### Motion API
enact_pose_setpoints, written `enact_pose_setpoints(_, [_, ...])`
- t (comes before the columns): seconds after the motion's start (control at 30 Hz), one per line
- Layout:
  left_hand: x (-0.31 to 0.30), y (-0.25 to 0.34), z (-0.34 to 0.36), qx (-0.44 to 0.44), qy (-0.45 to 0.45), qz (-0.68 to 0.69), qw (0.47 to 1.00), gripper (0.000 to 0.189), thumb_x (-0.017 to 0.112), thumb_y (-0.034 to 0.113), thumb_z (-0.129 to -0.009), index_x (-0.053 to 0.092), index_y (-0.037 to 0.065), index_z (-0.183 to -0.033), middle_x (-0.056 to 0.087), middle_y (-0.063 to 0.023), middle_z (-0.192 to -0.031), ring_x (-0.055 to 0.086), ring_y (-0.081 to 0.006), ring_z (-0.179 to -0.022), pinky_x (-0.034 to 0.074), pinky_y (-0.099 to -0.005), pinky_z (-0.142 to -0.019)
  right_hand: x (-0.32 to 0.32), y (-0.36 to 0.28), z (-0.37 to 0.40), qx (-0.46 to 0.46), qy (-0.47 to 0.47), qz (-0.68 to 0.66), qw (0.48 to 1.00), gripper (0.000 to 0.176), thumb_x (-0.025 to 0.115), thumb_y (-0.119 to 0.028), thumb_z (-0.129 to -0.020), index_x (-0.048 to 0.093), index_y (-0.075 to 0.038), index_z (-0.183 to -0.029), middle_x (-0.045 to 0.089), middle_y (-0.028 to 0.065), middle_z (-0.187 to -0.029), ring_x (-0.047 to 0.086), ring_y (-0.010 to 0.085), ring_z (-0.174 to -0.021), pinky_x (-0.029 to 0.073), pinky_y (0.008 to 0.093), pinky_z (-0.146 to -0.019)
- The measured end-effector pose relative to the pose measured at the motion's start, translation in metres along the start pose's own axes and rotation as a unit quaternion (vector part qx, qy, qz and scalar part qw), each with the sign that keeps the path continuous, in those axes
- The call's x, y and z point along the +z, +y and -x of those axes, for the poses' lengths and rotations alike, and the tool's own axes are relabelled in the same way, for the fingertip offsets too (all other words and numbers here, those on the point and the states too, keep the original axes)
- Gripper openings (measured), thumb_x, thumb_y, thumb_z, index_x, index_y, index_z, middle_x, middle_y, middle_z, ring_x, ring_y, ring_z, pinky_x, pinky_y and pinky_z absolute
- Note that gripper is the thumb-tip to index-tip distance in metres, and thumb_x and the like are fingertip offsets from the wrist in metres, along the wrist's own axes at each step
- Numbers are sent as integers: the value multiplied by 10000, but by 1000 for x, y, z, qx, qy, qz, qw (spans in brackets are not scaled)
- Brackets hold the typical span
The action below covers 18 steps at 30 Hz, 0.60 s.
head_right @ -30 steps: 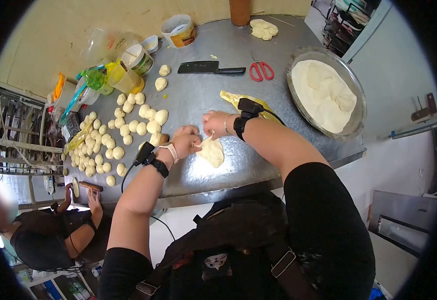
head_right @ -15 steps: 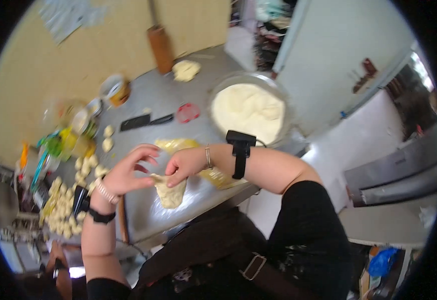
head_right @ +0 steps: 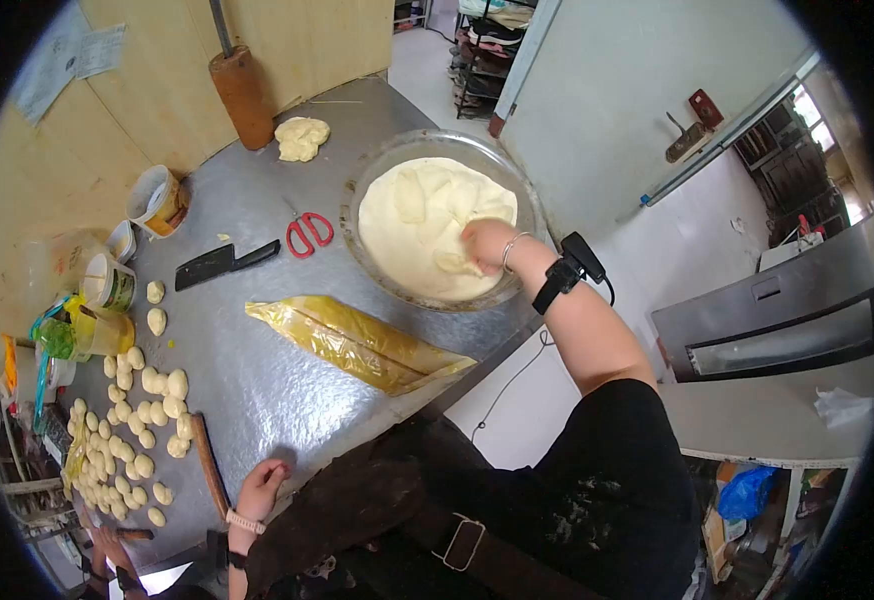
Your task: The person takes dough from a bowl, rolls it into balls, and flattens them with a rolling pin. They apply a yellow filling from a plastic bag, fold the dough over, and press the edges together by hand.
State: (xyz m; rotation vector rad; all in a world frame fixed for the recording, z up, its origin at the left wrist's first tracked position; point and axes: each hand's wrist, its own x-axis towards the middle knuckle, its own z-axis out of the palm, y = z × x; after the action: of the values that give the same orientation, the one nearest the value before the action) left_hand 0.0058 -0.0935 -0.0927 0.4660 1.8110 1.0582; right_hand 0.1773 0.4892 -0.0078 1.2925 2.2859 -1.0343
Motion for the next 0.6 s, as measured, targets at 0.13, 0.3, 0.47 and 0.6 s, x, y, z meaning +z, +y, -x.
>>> enact_pose_setpoints(0.13, [-7, -4, 23, -75, 68, 42, 994, 202, 514, 254, -994, 585, 75, -1054, 654, -15, -1023, 611, -120, -921, 451, -264, -771, 7, 26, -27, 53, -55, 94, 993, 287, 724, -204, -772, 656, 30, -923, 667, 77, -702, 618, 168, -501, 506, 309, -455])
enact_pose_setpoints(0.3, [-5, -14, 32, -50, 73, 100, 991, 201, 520, 238, -991, 583, 66, -1073, 656, -30, -1017, 616, -140, -926, 458, -269, -790, 7, 17, -23, 121, -84, 52, 988, 520, 762, -337, -664, 660, 13, -1035, 683, 126, -817, 628, 141, -603, 498, 273, -512])
enact_pose_setpoints(0.47, [0, -14, 35, -46, 98, 92, 990, 187, 530, 218, -985, 600, 54, -1039, 662, -38, -1001, 625, -151, -909, 458, -264, -777, 33, 47, -57, -29, -55, 139, 988, 607, 761, -298, -613, 656, 7, -1127, 675, 194, -867, 650, 204, -612, 495, 335, -489])
enact_pose_setpoints(0.6, [-3, -25, 41, -38, 98, 109, 988, 185, 534, 219, -983, 589, 48, -1027, 669, -56, -1015, 626, -152, -904, 460, -266, -777, -16, 5, -39, -16, -2, -71, 997, 582, 756, -232, -641, 616, -7, -1160, 650, 150, -939, 634, 190, -631, 501, 309, -548])
